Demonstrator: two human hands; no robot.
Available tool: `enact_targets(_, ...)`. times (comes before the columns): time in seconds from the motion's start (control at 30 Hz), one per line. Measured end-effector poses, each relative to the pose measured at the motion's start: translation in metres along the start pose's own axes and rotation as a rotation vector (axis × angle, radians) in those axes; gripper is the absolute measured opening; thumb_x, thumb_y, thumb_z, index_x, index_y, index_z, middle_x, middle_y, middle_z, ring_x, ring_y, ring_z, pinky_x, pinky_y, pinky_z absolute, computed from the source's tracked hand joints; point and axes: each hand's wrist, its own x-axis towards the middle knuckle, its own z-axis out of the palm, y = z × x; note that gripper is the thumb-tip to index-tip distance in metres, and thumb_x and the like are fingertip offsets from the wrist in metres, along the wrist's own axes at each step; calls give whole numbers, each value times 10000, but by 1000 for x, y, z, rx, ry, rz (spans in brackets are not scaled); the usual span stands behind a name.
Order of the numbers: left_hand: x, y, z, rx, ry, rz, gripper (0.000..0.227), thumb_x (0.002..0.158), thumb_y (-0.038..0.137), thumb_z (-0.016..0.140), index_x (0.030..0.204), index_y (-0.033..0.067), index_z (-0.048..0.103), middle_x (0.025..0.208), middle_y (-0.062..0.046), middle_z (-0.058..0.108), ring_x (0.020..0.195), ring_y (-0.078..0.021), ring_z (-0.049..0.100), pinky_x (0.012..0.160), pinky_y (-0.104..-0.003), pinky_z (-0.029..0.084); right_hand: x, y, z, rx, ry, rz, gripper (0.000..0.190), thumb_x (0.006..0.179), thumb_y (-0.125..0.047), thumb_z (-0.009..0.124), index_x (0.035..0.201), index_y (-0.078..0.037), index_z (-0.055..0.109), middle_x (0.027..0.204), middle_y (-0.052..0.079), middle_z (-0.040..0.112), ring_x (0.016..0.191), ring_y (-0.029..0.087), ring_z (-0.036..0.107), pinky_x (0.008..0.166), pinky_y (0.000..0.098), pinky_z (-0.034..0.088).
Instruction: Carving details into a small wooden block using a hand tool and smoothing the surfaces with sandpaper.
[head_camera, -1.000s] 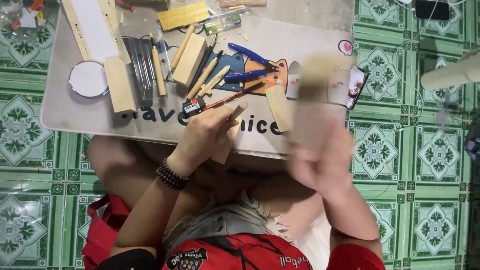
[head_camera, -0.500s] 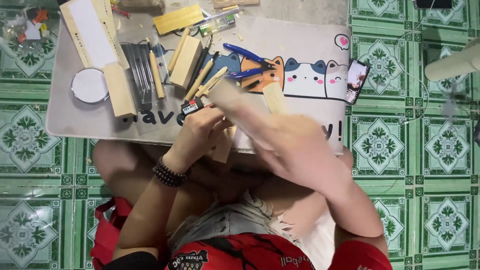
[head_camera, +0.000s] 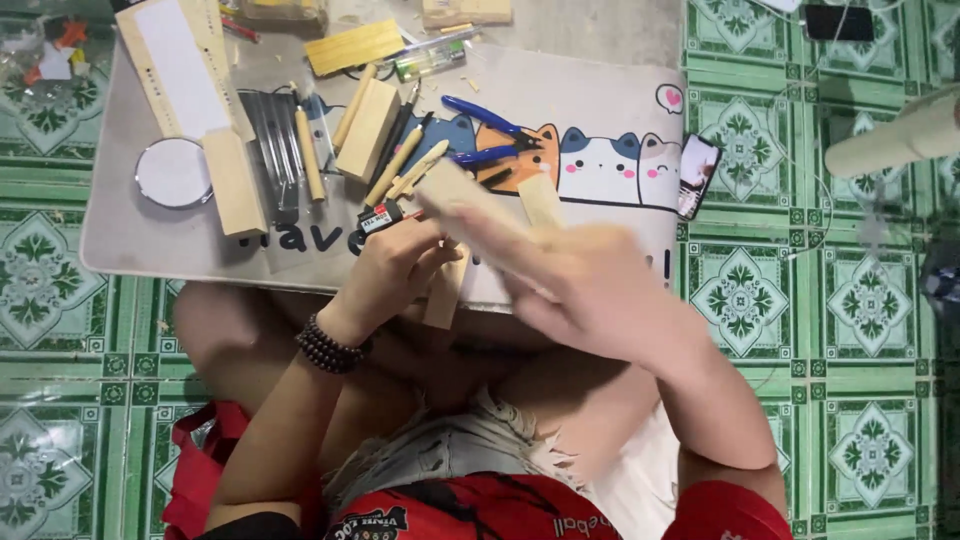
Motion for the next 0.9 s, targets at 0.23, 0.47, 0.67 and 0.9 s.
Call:
enact_targets(0.23, -3, -6, 5, -22, 42, 34, 84, 942, 90, 675, 1003, 45, 639, 797, -119, 651, 672, -305, 635, 642, -386, 534, 0, 4, 14, -268, 156, -118, 519, 885, -217, 711, 1383, -142, 587, 731, 31, 595, 595, 266, 548, 601, 389, 437)
enact_targets(0.47, -2, -7, 6, -29, 3, -4, 209, 873, 42, 733, 1072, 31, 670, 881, -107, 686, 667, -244, 613, 650, -345, 510, 12, -16, -4, -89, 117, -13, 768, 818, 3, 608, 1546, -194, 459, 752, 36, 660, 457, 182, 494, 473, 350, 391)
enact_targets(0.67, -3, -2, 2, -99, 3, -66, 221, 860, -32, 689, 1075, 13, 660, 937, -108, 700, 691, -228, 614, 663, -319, 507, 3, -9, 20, -247, 40, 23, 686, 898, -152, 625, 1553, -185, 423, 772, 104, 634, 533, 276, 575, 458, 389, 467)
enact_targets(0.9, -1, -3, 6, 6, 2, -51, 166, 870, 33, 730, 1007, 72, 644, 753, -54, 633, 627, -192, 566, 609, -323, 492, -3, -3, 9, -188, 66, -19, 891, 829, -117, 645, 1637, -157, 270, 695, -9, 546, 443, 112, 379, 443, 280, 290)
